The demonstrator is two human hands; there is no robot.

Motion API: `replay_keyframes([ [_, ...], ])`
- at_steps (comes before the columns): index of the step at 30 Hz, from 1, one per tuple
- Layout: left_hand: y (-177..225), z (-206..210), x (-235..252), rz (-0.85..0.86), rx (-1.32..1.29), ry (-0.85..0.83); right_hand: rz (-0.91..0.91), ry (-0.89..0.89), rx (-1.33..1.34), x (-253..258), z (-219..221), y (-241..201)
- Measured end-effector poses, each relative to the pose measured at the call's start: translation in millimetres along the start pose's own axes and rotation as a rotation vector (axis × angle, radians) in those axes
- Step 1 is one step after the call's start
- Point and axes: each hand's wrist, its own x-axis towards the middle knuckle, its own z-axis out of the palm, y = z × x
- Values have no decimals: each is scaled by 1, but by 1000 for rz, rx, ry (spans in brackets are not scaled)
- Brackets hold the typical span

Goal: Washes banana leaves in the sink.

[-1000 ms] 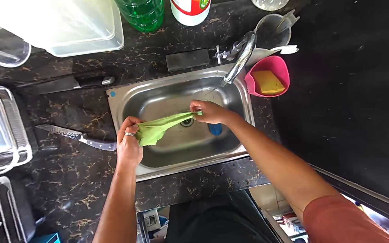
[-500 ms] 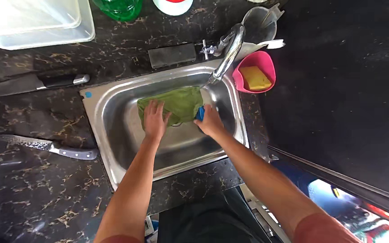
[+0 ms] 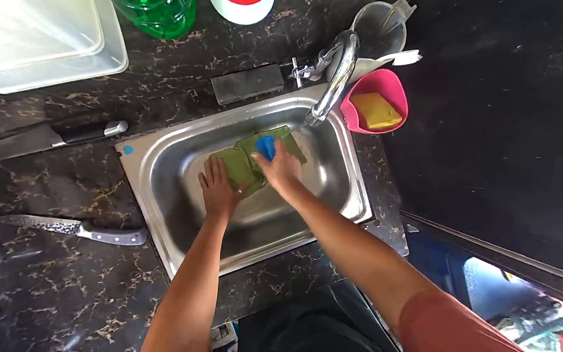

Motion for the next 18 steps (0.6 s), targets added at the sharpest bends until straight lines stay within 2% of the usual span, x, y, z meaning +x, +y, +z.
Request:
replay_keyframes([
  [3,-12,3,-11,-55,0,-58,-192,-83,-57,4,55,-45],
  [5,-15,2,-18,-86,37,-94,-273,-184,-154,15,73,-47],
  [6,-18,1,-19,-105,81,-109,-290,-177,-198,25,70,-36],
  [7,-19,0,-21,-119,104,-118,-260,-141,-230,33,58,-17],
  [10,-22,1,-21,-126,85,-146,-14,10,-286,59,2,32],
  [12,-23,1,-20,-117,89,-164,79,69,-287,59,-12,29],
  [13,-22,0,-17,-111,92,-174,70,80,-263,52,-5,17],
  [15,-22,-1,-18,-105,71,-188,-85,16,-207,21,34,-20],
  [16,-23,-1,-20,-97,48,-192,-171,-82,-195,6,59,-34],
  [18,-23,-3,-16,-96,21,-196,-294,-224,-244,6,82,-38],
])
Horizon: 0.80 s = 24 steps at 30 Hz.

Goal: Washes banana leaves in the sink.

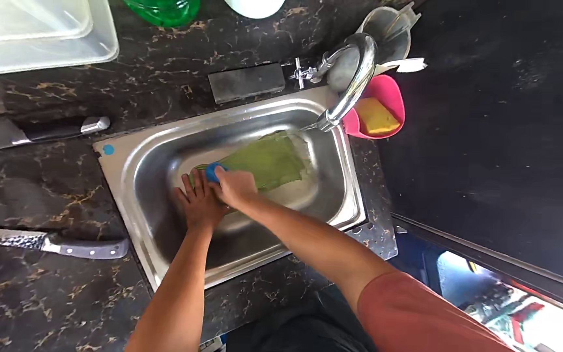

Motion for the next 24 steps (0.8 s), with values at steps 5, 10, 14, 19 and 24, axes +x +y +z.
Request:
replay_keyframes([
  [5,0,7,-2,-9,34,29,341,207,-81,8,-73,112],
  [10,0,-2,-1,-16,23,-37,279,147,42,-16,-29,35],
  [14,-4,2,1,11,41,-28,148,-5,37,-23,-11,44],
  [19,-1,-1,1,-30,55,-36,457,230,-95,-12,-78,130],
  [24,-5,1,-2,19,2,-20,177,73,82,-28,-1,15],
])
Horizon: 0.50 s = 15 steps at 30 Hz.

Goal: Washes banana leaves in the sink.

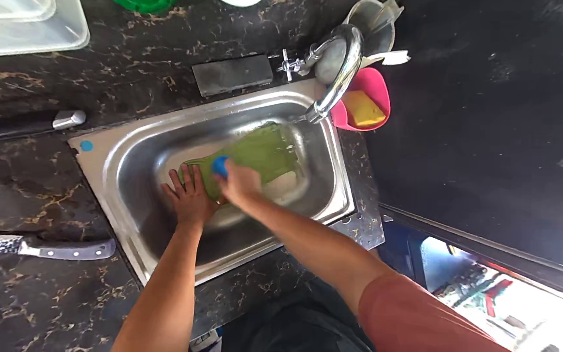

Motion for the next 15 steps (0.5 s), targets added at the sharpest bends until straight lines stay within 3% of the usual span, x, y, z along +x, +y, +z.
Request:
replay_keyframes([
  [1,-1,-1,2,10,-4,7,-60,-80,-8,1,8,-6],
  [3,2,-3,6,-9,28,-7,-98,-40,-62,17,-11,22],
  [5,2,-2,3,-31,33,-20,21,107,-125,31,-45,77],
  [7,1,-1,2,-47,21,-12,148,181,-198,45,-71,100],
  [9,3,-2,5,-43,18,-5,194,193,-168,42,-68,73],
  [12,3,-2,4,-17,3,0,-19,61,-73,27,-14,5],
  [13,2,-1,1,-12,-13,1,-100,-13,-82,23,2,-7],
  [15,1,-3,7,-4,5,17,-140,-39,-114,38,-9,0],
])
